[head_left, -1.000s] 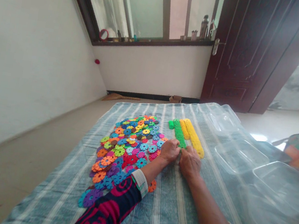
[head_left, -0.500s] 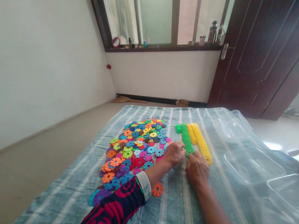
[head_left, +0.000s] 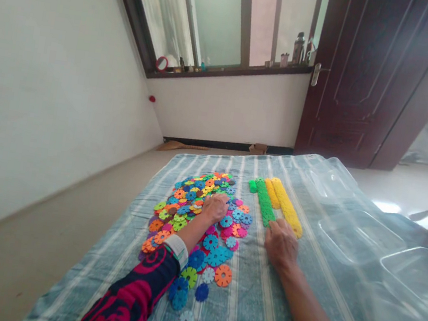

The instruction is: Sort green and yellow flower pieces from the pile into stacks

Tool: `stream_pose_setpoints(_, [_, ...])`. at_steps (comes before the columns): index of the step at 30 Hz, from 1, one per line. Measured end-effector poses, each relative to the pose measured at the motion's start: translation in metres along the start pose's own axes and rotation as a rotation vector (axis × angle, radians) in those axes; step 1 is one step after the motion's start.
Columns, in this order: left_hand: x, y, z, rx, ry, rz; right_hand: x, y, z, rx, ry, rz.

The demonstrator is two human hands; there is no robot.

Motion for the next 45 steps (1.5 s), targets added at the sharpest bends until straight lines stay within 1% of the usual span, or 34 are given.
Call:
stream_pose_setpoints(5, [0.005,-0.026,0.000,0.031,0.055,0.036,0.000,0.001,0.000,-0.011,0.004,0.001])
stream_pose_setpoints(7, [0.005,-0.033,-0.003,0.046,0.083,0.048,0.000,0.000,0.000,-0.017,0.007,0.001])
stream_pose_setpoints(9, [0.006,-0.034,-0.005,0.054,0.115,0.035,0.000,0.000,0.000,-0.019,0.012,-0.002])
stream_pose_setpoints(12, [0.007,-0.026,-0.008,0.045,0.153,-0.027,-0.001,0.000,0.001,-0.019,0.017,-0.002])
stream_pose_setpoints(18, [0.005,0.006,-0.012,0.002,0.148,-0.157,-0.002,0.002,0.002,-0.019,0.014,0.003])
stream_pose_setpoints(21, [0.004,0.017,-0.010,0.044,0.145,-0.229,-0.002,0.002,0.002,-0.013,0.016,0.012])
stream_pose_setpoints(23, [0.005,0.019,-0.008,0.087,0.139,-0.266,-0.001,0.003,0.001,-0.004,0.023,0.017])
stream_pose_setpoints(25, [0.007,0.020,-0.006,0.105,0.125,-0.290,0.000,0.003,-0.001,0.004,0.032,0.018])
stream_pose_setpoints(34, [0.021,0.025,0.004,0.056,0.077,-0.289,-0.001,0.003,0.000,-0.023,0.041,0.021])
stream_pose_setpoints(38, [0.021,0.025,0.006,0.039,0.070,-0.263,-0.001,0.003,0.002,-0.035,0.043,0.010])
stream_pose_setpoints(45, [0.018,0.020,0.000,0.007,0.072,-0.248,0.000,0.004,0.000,-0.041,0.049,0.014])
Point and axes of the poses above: each hand's wrist, its own y-axis towards the middle knuckle, its own z-axis out of the palm, x = y × z, the point moved 4 cm from there along y, towards the middle knuckle, and after that the axes turned 3 degrees about -z, right-handed, at the moved point
